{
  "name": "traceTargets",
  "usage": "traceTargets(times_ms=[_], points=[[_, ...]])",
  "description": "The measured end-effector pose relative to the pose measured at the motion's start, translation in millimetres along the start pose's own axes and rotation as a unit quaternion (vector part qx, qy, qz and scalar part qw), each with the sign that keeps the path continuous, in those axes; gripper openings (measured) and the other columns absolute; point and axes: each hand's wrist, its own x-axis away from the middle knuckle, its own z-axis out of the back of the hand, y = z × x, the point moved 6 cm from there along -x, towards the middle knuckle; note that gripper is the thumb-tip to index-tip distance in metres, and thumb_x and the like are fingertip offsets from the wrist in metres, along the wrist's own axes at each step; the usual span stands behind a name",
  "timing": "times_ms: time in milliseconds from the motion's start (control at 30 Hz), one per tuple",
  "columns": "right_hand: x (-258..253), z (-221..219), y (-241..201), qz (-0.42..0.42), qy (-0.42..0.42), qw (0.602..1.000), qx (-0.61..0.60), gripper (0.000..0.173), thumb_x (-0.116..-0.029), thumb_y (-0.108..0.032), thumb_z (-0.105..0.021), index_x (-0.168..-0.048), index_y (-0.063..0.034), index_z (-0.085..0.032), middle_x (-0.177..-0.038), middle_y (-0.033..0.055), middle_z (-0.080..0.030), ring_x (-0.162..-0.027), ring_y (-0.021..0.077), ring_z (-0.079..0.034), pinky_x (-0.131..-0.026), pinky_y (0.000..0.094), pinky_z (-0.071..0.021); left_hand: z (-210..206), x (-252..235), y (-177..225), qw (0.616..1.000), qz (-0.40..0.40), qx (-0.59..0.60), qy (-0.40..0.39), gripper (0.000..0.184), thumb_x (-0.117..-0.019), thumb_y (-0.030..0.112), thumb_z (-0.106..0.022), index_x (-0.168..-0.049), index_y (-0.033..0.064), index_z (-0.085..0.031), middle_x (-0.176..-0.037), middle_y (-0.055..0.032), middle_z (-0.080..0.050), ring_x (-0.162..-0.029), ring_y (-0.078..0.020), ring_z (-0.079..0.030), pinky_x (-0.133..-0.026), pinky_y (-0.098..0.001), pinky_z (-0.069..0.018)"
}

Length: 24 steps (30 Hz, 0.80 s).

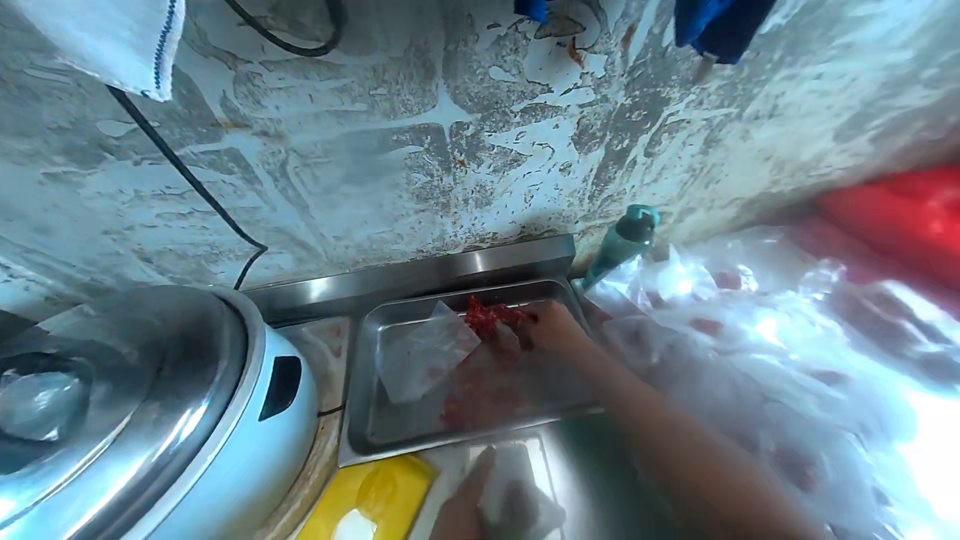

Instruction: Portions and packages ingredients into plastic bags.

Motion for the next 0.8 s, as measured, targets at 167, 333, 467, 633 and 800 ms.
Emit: traceTargets(times_ms=[167,333,467,633,800], points=[[87.1,47.4,-37.4,0.035,0.003,0.991,-0.130,0.016,-0.1023,-0.020,-0.063,-0.103,-0.0069,-0.072,-0.083,0.0058,-0.071,-0.063,0.0133,-0.066,-0.061,0.0304,-0.0574,3.1,-5.8,15.6,0.999,-0.027,0.042,-0.017,0.078,-0.0932,0.021,-0.069,-0.159,0.0027,-0.031,-0.117,-0.0194,-0.068,-0.067,-0.0186,-0.066,-0.066,-0.0395,-0.0591],[181.2,27.2,-65.8,0.047,0.003,0.985,-0.164,0.014,-0.0989,-0.019,-0.064,-0.102,-0.0070,-0.071,-0.083,0.0019,-0.071,-0.068,0.0100,-0.067,-0.064,0.0276,-0.0577,-4.2,-12.1,23.1,0.997,-0.044,0.041,-0.045,0.074,-0.0929,0.013,-0.064,-0.159,0.0036,-0.032,-0.150,-0.0204,-0.051,-0.088,-0.0231,-0.072,-0.078,-0.0426,-0.0605],[227.5,-36.6,-53.2,0.079,-0.034,0.996,0.014,0.031,-0.1003,-0.021,-0.058,-0.123,-0.0046,-0.071,-0.110,0.0114,-0.073,-0.094,0.0222,-0.071,-0.087,0.0429,-0.0582,-1.9,-12.7,18.9,0.995,-0.055,0.067,-0.045,0.079,-0.0882,0.010,-0.072,-0.158,0.0025,-0.034,-0.139,-0.0197,-0.060,-0.093,-0.0228,-0.072,-0.080,-0.0412,-0.0613],[246.1,-31.5,-39.2,0.059,0.151,0.984,0.075,0.036,-0.0930,-0.016,-0.058,-0.125,-0.0098,-0.072,-0.111,0.0079,-0.071,-0.092,0.0216,-0.069,-0.081,0.0418,-0.0585,0.6,-4.1,19.2,0.996,-0.054,-0.008,-0.076,0.079,-0.0891,0.004,-0.067,-0.160,0.0076,-0.033,-0.162,-0.0152,-0.038,-0.100,-0.0209,-0.069,-0.083,-0.0385,-0.0575],[242.4,-38.2,-8.7,-0.012,0.099,0.995,0.014,0.039,-0.0959,-0.031,-0.061,-0.127,-0.0107,-0.070,-0.110,0.0054,-0.071,-0.084,0.0157,-0.066,-0.075,0.0348,-0.0564,-0.6,-3.0,12.3,0.994,-0.100,-0.011,-0.050,0.059,-0.0947,0.017,-0.065,-0.152,0.0126,-0.050,-0.165,-0.0170,-0.030,-0.107,-0.0208,-0.068,-0.087,-0.0359,-0.0563]])
